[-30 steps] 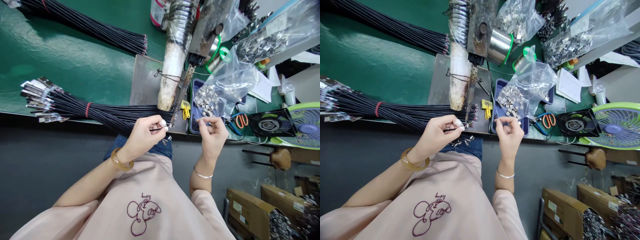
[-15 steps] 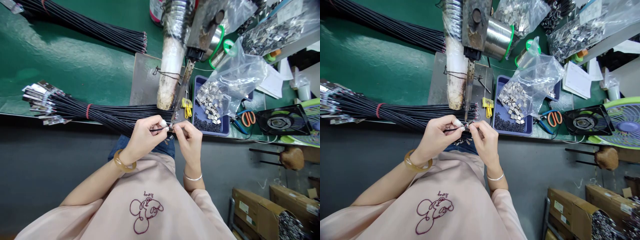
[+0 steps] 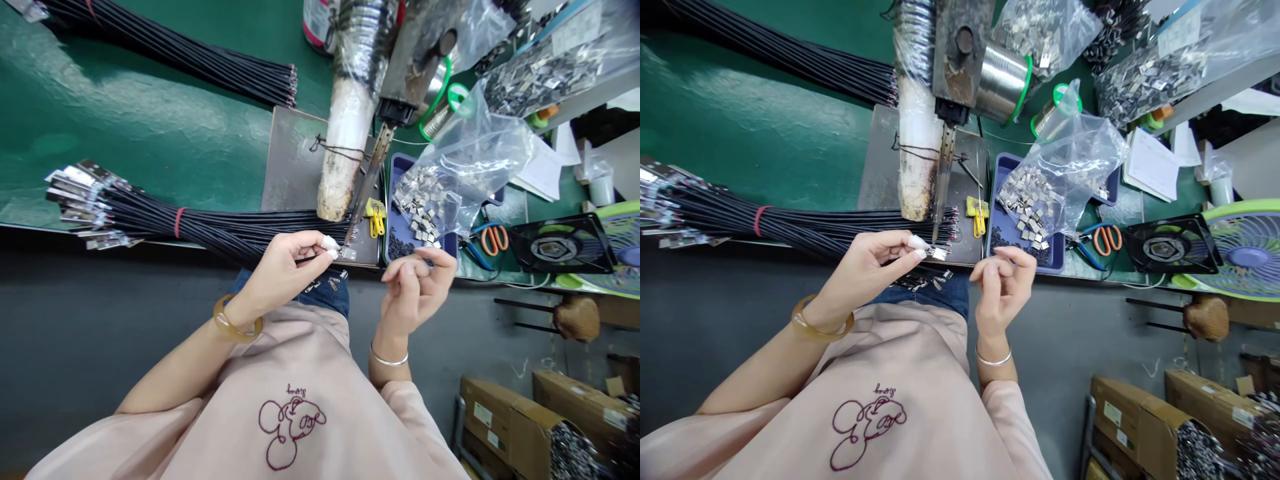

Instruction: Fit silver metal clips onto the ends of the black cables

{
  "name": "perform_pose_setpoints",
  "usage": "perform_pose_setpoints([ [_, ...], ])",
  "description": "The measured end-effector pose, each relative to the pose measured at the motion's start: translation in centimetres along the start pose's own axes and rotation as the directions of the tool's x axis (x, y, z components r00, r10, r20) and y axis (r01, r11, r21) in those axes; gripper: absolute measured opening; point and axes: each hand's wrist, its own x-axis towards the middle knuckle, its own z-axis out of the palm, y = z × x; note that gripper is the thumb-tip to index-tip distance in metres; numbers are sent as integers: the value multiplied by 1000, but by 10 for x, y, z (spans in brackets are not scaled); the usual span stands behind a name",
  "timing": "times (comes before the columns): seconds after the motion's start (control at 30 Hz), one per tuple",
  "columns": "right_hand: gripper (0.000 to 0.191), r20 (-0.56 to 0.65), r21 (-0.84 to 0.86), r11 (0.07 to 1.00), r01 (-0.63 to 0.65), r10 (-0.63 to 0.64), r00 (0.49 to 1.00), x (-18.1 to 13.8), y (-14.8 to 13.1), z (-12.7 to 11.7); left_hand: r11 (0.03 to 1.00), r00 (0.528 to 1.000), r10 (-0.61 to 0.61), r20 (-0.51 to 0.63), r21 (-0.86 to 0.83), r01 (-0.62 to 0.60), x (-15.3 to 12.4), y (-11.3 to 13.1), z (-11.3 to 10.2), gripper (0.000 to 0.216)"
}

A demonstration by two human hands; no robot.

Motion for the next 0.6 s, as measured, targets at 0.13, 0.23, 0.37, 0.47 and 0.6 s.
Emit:
perform_pose_setpoints([
  [0.13,11,9,-90,994,59,-59,998,-8,-6,1,1000,1000,9,5,7,-9,0,2,0,14],
  [0.23,5,138,-110,994,16,0,990,-13,-6,7,1000,1000,17,-16,8,-17,-1,1,1,14],
  [0.37,4,237,-51,993,-107,116,964,-10,-2,13,999,998,45,-37,30,-44,-1,0,5,11],
  [0.47,6,254,-95,994,-57,79,964,-5,1,13,999,998,26,-50,39,-24,-1,0,8,10],
  [0.6,5,276,-125,992,-10,44,960,-1,2,12,1000,996,-12,-84,19,14,1,3,11,9],
])
